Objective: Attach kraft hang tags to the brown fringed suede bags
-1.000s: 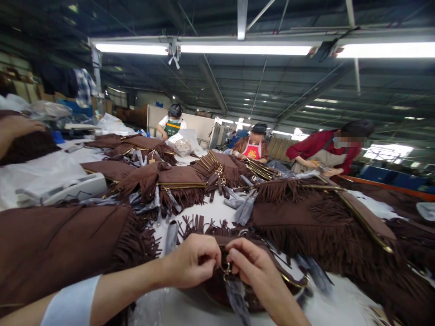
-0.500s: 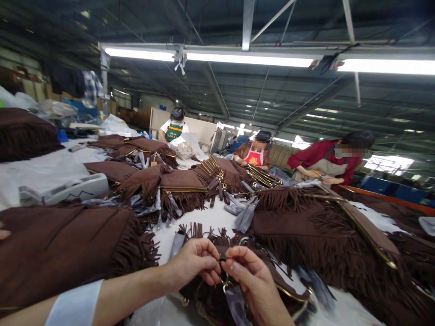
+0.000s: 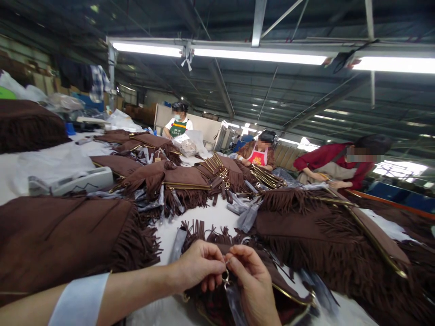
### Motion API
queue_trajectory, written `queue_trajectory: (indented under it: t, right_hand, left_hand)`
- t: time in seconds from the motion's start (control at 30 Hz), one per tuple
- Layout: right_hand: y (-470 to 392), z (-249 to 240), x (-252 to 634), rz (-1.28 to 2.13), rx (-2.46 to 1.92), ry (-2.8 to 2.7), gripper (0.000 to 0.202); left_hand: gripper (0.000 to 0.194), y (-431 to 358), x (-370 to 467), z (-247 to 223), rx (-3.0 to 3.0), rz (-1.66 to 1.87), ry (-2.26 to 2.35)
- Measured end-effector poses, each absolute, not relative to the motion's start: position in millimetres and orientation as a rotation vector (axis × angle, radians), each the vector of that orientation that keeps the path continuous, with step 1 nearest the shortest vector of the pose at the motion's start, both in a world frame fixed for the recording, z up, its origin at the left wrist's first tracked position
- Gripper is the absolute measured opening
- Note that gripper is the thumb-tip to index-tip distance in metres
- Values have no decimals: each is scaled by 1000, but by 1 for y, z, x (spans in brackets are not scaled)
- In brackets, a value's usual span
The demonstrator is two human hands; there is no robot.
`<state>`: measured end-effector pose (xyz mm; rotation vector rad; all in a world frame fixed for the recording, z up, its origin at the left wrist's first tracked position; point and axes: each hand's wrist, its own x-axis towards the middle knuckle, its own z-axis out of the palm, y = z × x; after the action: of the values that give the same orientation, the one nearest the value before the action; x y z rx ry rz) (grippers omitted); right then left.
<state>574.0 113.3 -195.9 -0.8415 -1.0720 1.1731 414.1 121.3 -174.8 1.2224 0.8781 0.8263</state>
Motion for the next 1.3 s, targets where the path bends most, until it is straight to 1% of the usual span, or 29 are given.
queue_trajectory:
  t: [0.2, 0.63, 0.73, 0.9, 1.07, 1.23, 1.3]
  right_hand:
    - [112, -197, 570, 1272, -808, -979, 34]
    - [112, -198, 568, 1294, -775, -969, 31]
    - [113, -197, 568, 1254, -773, -1008, 29]
    - [112, -198, 569, 1109, -877, -1074, 34]
    - [111, -199, 570, 1082, -890, -1115, 33]
    - [113, -204, 569, 1050, -879, -1142, 31]
    - [114, -207, 567, 1042, -858, -1136, 31]
  left_hand:
    - [22, 118, 418, -170, 1203, 844, 912]
    - [15, 115, 421, -167, 1219, 856, 1002]
    - [17, 115, 422, -168, 1199, 874, 1006]
    - [17, 116, 422, -170, 1190, 907, 1013]
    - [16, 115, 422, -172, 1179, 921, 995]
    - [23, 113, 423, -176, 1195, 972, 981]
    - [23, 113, 425, -179, 1198, 997, 985]
